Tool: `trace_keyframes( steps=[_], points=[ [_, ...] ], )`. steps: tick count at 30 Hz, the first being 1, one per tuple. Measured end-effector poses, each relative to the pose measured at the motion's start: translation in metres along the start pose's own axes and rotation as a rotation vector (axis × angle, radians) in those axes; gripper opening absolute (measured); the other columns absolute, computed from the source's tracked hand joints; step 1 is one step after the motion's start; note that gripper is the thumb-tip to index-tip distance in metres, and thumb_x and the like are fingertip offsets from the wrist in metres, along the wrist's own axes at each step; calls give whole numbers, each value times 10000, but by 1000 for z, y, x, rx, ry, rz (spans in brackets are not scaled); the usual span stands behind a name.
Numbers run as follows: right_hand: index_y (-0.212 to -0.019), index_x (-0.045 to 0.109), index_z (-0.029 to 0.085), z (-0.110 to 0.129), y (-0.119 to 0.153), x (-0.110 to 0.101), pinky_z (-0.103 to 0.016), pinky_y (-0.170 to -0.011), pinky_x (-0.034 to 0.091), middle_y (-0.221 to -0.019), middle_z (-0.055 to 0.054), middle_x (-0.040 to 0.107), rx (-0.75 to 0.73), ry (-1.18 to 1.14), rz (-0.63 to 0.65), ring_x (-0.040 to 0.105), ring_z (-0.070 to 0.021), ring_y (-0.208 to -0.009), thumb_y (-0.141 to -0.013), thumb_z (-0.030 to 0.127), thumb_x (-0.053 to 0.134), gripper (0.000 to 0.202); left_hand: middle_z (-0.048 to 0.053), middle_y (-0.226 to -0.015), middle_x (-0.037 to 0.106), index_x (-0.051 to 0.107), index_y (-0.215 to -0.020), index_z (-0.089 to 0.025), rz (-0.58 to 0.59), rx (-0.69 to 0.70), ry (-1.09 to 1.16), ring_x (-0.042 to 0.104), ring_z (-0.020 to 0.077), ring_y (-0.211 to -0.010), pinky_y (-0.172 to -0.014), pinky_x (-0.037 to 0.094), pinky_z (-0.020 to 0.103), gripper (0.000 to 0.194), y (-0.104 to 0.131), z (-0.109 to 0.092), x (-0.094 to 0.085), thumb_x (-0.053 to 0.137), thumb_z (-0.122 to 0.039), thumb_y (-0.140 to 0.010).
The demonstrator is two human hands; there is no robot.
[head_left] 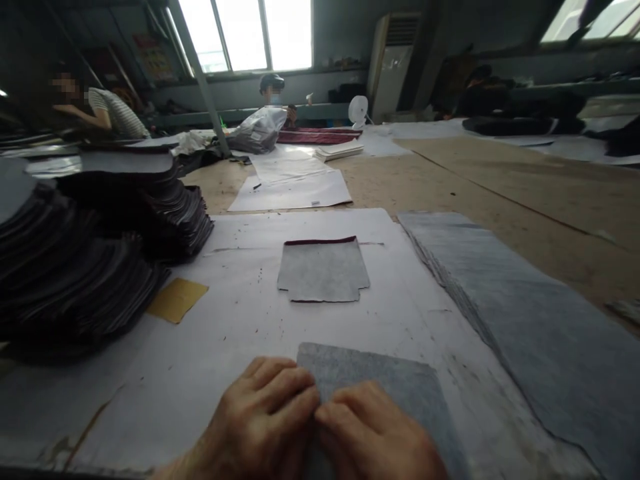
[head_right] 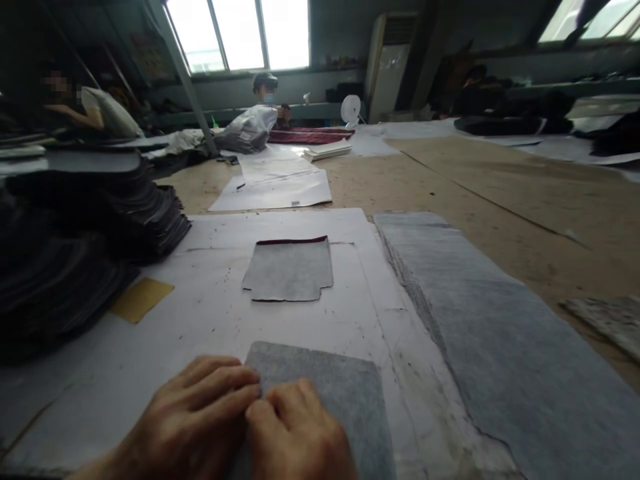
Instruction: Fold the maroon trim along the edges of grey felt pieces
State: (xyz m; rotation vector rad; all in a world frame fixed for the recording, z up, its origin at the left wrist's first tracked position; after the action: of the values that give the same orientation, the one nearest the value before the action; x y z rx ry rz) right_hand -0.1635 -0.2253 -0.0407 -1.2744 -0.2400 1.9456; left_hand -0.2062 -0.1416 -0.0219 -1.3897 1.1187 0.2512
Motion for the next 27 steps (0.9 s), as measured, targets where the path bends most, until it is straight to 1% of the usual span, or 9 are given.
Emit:
trace_keyframes(
  steps=[2, 5, 8, 11, 13, 15, 18, 21, 27],
  points=[
    [-884, 592, 168, -6, -12, -12, -271, -642, 487, -805, -39, 598, -29, 40, -22, 549, -162, -758, -799, 71, 461, 184, 85, -873, 660, 624, -946, -131, 55, 47, -78, 604, 201, -794, -683, 545, 327, 234, 4, -10, 7, 448, -92, -798],
    [-983, 598, 125, -20, -31, -18, -373, -687, 509, -876, -73, 625, -25, 196, 9, 556, -225, -822, -728, 102, 553, 261, 105, -952, 658, 611, -1008, -98, 100, 39, -157, 611, 228, -868, -724, 559, 351, 254, 8, -11, 11, 470, -85, -797],
    [-906, 629, 150, -35, -43, -9, -400, -650, 510, -800, -51, 621, 12, 247, 137, 558, -228, -750, -643, 103, 629, 267, 118, -939, 654, 609, -1000, -81, 94, 30, -152, 612, 232, -860, -720, 563, 360, 248, 10, -10, 10, 463, -87, -799],
    [-803, 644, 198, -41, -48, -3, -344, -591, 490, -708, -17, 578, 35, 213, 191, 541, -195, -688, -647, 91, 632, 190, 118, -928, 648, 604, -1007, -84, 98, 2, -123, 605, 223, -858, -733, 556, 356, 254, 10, -8, 11, 448, -89, -806],
    [-747, 644, 205, -38, -50, -3, -308, -563, 466, -690, -18, 551, -3, 157, 181, 522, -176, -671, -714, 99, 593, 122, 116, -927, 645, 602, -1008, -80, 92, -15, -113, 601, 222, -861, -740, 551, 356, 252, 10, -7, 11, 454, -85, -804],
    [-747, 648, 189, -30, -49, -6, -304, -574, 457, -745, -47, 552, -89, 133, 134, 508, -177, -706, -784, 106, 523, 154, 117, -934, 643, 602, -998, -70, 91, -28, -105, 599, 223, -864, -749, 548, 358, 249, 9, -6, 12, 465, -68, -790],
    [-857, 646, 139, -17, -43, -7, -303, -595, 457, -803, -84, 558, -270, 152, 79, 486, -177, -740, -821, 49, 423, 243, 121, -952, 642, 603, -974, -66, 108, -34, -104, 597, 216, -873, -769, 546, 355, 238, 10, -6, 13, 458, -51, -786],
    [-991, 606, 100, -9, -34, -1, -296, -598, 468, -784, -83, 564, -402, 148, 129, 474, -172, -727, -830, 16, 388, 284, 124, -959, 643, 598, -988, -64, 107, -21, -103, 598, 211, -882, -778, 547, 351, 236, 11, -6, 12, 447, -68, -807],
    [-1165, 517, 86, -13, -30, 3, -318, -643, 479, -831, -87, 582, -408, 93, 208, 486, -176, -728, -850, 26, 360, 357, 114, -964, 654, 608, -1011, -64, 84, 6, -134, 605, 217, -889, -774, 551, 339, 252, 13, -6, 11, 468, -70, -801]
  ],
)
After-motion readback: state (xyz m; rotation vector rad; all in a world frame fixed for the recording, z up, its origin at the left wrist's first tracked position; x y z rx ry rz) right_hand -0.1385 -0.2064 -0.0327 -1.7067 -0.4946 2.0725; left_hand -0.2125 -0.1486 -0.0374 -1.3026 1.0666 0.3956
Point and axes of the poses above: each hand's wrist, its own y-axis away from the middle knuckle, its own x-axis out of the palm, z = x × y, the point moved 9 cm from there along -y, towards the middle knuckle
